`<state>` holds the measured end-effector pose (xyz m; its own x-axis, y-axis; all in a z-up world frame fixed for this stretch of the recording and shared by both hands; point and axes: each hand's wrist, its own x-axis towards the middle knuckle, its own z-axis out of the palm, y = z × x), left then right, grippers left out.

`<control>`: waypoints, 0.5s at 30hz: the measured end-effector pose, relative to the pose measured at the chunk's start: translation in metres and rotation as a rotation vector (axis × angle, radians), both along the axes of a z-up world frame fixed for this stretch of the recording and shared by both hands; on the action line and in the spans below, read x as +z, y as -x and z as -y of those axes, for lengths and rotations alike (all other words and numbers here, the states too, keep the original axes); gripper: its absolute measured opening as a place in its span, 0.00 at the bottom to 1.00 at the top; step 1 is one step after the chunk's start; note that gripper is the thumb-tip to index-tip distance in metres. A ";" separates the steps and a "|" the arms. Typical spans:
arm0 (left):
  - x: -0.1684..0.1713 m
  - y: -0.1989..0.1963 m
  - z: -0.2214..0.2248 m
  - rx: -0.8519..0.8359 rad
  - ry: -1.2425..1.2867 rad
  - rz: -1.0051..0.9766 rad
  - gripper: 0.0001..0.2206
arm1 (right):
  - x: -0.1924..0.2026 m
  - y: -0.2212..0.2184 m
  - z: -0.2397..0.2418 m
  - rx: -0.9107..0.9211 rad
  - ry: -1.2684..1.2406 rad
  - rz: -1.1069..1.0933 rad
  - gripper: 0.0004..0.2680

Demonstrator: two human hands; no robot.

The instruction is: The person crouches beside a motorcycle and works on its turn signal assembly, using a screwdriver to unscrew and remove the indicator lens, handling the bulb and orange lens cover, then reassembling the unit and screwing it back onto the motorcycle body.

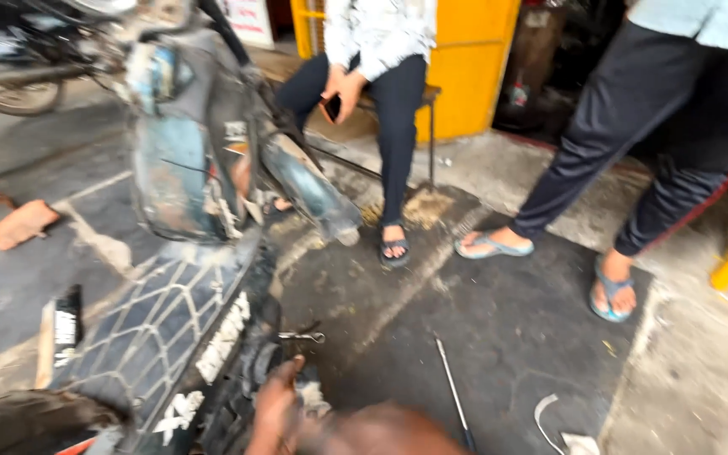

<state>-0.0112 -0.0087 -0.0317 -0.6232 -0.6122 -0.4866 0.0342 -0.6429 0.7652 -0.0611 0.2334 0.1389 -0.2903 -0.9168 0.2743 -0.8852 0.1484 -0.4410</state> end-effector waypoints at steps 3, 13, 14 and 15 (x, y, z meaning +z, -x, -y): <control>0.010 -0.004 0.000 0.005 0.017 0.034 0.14 | -0.001 0.007 -0.006 -0.107 -0.005 -0.003 0.31; 0.039 -0.001 -0.019 -0.060 0.016 0.112 0.17 | 0.105 0.022 -0.018 -0.501 0.504 -0.606 0.34; 0.042 -0.003 -0.020 -0.059 0.013 0.115 0.17 | 0.105 0.023 -0.018 -0.500 0.500 -0.603 0.34; 0.045 -0.005 -0.022 -0.058 0.019 0.110 0.17 | 0.105 0.024 -0.017 -0.503 0.482 -0.642 0.34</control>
<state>-0.0063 0.0131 0.0132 -0.6015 -0.5867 -0.5422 -0.0873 -0.6264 0.7746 -0.0854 0.2504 0.2437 -0.2833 -0.4715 0.8351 -0.8615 0.5077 -0.0056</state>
